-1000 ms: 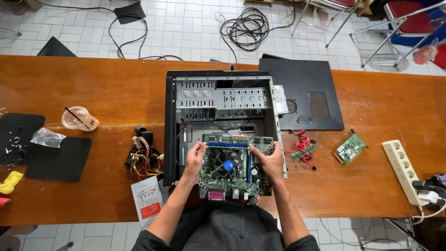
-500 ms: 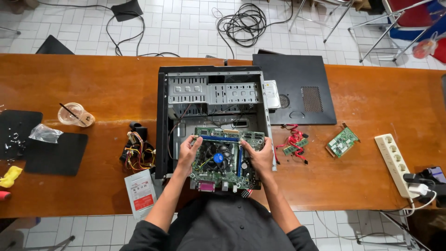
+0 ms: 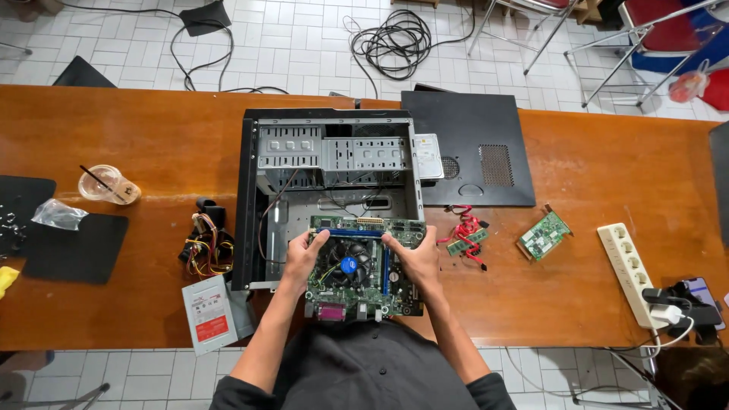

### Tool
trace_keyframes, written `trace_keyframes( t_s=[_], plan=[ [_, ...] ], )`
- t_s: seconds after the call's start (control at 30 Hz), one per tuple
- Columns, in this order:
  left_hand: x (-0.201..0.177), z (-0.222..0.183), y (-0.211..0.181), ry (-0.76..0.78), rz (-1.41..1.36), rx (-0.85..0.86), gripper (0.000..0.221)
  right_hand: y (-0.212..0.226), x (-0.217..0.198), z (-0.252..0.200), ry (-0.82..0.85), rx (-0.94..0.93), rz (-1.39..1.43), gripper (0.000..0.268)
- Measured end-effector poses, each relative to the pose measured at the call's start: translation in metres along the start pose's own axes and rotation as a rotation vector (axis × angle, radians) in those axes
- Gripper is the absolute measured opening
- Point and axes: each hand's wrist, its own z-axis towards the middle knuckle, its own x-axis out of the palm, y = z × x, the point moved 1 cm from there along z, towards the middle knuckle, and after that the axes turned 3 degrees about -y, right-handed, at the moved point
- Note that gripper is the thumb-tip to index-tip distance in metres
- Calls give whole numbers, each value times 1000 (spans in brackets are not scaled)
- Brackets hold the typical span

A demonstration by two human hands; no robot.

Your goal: Assembling a computer by installing the motherboard and RAM into the chassis.

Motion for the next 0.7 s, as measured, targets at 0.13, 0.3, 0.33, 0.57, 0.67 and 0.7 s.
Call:
trace_keyframes(
  t_s=[0.13, 0.3, 0.33, 0.57, 0.67, 0.7],
  plan=[
    [-5, 8, 17, -8, -28, 4, 26, 10, -2, -6, 2, 8, -17, 93],
    [-5, 4, 8, -37, 64, 7, 33, 18, -3, -12, 1, -4, 21, 95],
    [-6, 10, 14, -44, 61, 9, 33, 19, -3, -9, 6, -9, 18, 95],
    [-9, 15, 29, -61, 177, 39, 38, 12, 2, -5, 0, -23, -24, 93],
    [-9, 18, 31, -59, 218, 72, 38, -5, 10, 4, -61, -87, 26, 91],
    [-7, 17, 34, -60, 230, 100, 37, -14, 12, 7, -113, -153, 46, 90]
  ],
)
